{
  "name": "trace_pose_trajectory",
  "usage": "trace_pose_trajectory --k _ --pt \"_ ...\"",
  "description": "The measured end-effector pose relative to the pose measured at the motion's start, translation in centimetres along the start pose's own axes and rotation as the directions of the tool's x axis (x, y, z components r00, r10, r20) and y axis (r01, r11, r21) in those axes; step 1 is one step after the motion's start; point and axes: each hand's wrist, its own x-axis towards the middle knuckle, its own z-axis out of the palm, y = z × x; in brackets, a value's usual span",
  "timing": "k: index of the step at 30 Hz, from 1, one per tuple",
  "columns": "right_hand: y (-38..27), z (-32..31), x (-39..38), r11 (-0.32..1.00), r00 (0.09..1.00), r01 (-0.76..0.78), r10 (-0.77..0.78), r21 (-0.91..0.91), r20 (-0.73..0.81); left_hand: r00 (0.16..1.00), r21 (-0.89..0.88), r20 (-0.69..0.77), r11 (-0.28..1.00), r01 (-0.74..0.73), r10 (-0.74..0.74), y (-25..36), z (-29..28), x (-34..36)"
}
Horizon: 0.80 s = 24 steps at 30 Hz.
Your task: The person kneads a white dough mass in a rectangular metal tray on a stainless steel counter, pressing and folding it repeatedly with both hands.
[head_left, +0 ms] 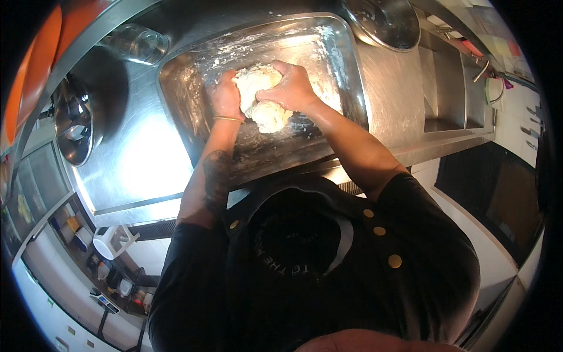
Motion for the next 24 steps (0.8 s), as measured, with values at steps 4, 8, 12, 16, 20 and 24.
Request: trace_pose_trajectory --k 4,8,12,16,20,24 --pt "-2.0 -0.9 -0.6 0.903 0.997 -0.042 0.068 0.428 -0.045 0.988 -0.113 0.106 0.986 0.122 -0.110 1.2 1.8 -2.6" --pt "-4.5 -1.7 -1.3 0.678 0.991 -0.014 0.106 0.735 -0.078 0.900 -0.435 0.419 0.844 0.315 -0.120 1.8 3.3 -6.8" --pt "-4.4 -1.3 -0.9 0.446 0.986 -0.014 0.157 0.895 -0.062 0.949 -0.248 0.254 0.961 -0.120 0.185 -1.1 1.8 -5.7" --pt "-0.2 0.5 -0.5 0.363 0.948 0.062 0.271 0.930 -0.169 0.900 0.123 0.259 0.913 -0.390 0.350 0.6 2.0 -7.5" --pt "0.5 2.7 -2.0 0.625 0.897 0.035 0.325 0.780 -0.300 0.595 0.563 0.552 0.266 -0.783 0.584 4.0 2.5 -12.9" --pt "-0.1 3.1 -5.2 0.685 0.945 -0.101 0.293 0.721 -0.146 0.663 0.531 0.575 0.397 -0.748 0.480 4.0 1.7 -9.9"
